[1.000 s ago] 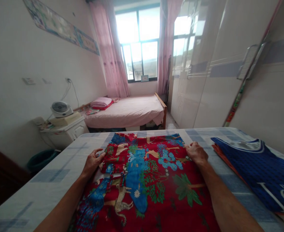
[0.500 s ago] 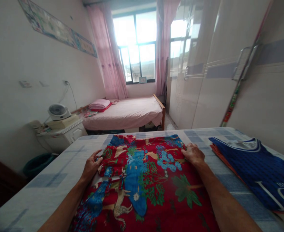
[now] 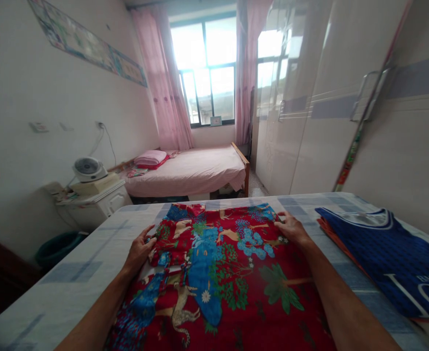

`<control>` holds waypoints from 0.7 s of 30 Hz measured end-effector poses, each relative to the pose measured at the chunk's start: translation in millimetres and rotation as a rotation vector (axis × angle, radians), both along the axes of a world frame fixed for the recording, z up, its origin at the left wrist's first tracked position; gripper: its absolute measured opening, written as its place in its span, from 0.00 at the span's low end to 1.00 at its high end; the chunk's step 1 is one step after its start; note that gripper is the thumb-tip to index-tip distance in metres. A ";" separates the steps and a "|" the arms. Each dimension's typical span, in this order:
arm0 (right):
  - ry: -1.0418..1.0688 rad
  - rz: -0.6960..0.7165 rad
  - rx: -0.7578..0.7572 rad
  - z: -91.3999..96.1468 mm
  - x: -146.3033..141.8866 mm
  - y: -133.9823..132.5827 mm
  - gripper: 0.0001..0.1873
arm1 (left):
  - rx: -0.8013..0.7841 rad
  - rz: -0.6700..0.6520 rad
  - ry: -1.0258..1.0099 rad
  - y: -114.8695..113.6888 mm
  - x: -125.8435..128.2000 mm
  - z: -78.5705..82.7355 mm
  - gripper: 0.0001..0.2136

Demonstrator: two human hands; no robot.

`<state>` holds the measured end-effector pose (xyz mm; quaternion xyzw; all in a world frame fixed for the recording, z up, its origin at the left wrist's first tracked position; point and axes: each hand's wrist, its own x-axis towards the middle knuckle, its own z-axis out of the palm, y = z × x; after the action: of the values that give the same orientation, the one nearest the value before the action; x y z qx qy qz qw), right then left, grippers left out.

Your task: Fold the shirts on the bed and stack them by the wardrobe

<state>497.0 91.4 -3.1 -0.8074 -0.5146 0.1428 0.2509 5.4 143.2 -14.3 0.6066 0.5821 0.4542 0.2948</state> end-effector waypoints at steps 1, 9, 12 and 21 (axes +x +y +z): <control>0.040 0.032 0.038 -0.3 -0.6 -0.6 0.28 | -0.043 -0.045 -0.063 0.1 0.6 2.5 0.30; 0.727 0.190 0.217 24.4 -15.9 -20.3 0.21 | -0.336 -0.288 -0.400 -0.6 3.8 52.3 0.28; 0.859 0.175 0.315 50.9 -13.5 -22.4 0.18 | -0.276 -0.259 -0.449 2.0 -4.5 78.5 0.22; 0.736 0.101 0.898 186.2 -3.3 24.7 0.10 | 0.374 0.014 -0.594 55.5 10.3 218.6 0.19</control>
<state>493.7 116.1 183.1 -0.4935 -0.4415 0.1937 0.7239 15.7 198.7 204.3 0.4873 0.3819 0.7116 0.3320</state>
